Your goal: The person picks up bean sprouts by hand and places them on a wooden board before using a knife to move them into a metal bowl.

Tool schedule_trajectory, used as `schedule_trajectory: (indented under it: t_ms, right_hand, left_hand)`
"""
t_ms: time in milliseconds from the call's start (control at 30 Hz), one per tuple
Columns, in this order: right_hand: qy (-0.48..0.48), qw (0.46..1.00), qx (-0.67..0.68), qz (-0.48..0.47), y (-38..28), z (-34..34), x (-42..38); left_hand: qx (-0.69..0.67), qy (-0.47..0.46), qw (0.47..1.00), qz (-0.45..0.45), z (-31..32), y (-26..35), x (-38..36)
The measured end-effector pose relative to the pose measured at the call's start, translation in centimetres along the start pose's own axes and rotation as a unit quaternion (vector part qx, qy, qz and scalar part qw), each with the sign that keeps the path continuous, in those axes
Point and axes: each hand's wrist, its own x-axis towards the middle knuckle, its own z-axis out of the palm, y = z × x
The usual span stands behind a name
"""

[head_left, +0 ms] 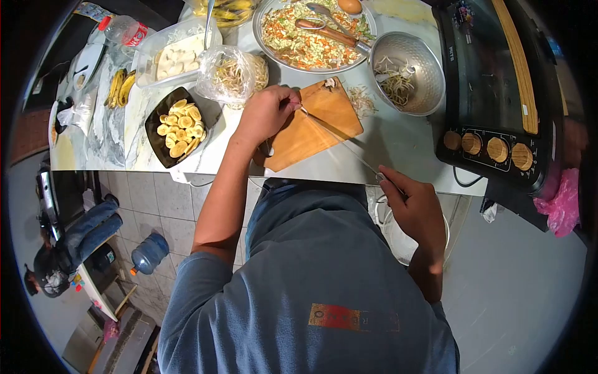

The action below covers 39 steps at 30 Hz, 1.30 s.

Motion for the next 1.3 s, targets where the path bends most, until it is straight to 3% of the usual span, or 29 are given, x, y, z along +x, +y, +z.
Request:
schedule_trajectory:
  t_ms: [467,667,767,833,967,1067,1300]
  right_hand:
    - [-0.01,0.999,-0.038,0.014,-0.9,-0.7,0.6]
    - [0.018,0.997,-0.069,-0.039,-0.3,-1.7,-0.3]
    - [0.036,0.998,-0.049,-0.027,0.0,-2.5,-1.1]
    - [0.047,0.997,-0.057,0.031,0.0,-2.9,-1.5]
    - [0.036,0.998,0.033,0.034,1.6,-1.9,-1.3]
    - [-0.05,0.998,0.042,0.026,2.1,-0.1,-0.8]
    - [-0.009,0.998,0.053,0.012,1.1,1.2,-0.5]
  left_hand:
    - [0.006,-0.008,1.0,0.018,-0.1,-0.2,0.0]
    - [0.026,0.001,1.0,0.017,0.2,-0.2,-0.1]
    - [0.034,0.007,0.999,0.009,0.1,0.0,-0.2]
    - [0.032,0.01,0.999,0.003,0.1,0.2,-0.2]
    - [-0.006,0.032,0.999,0.01,-0.3,1.1,-0.3]
    - [-0.011,0.038,0.999,0.001,-0.7,2.0,-0.5]
    - [-0.01,0.066,0.997,-0.036,-1.1,3.3,-0.6]
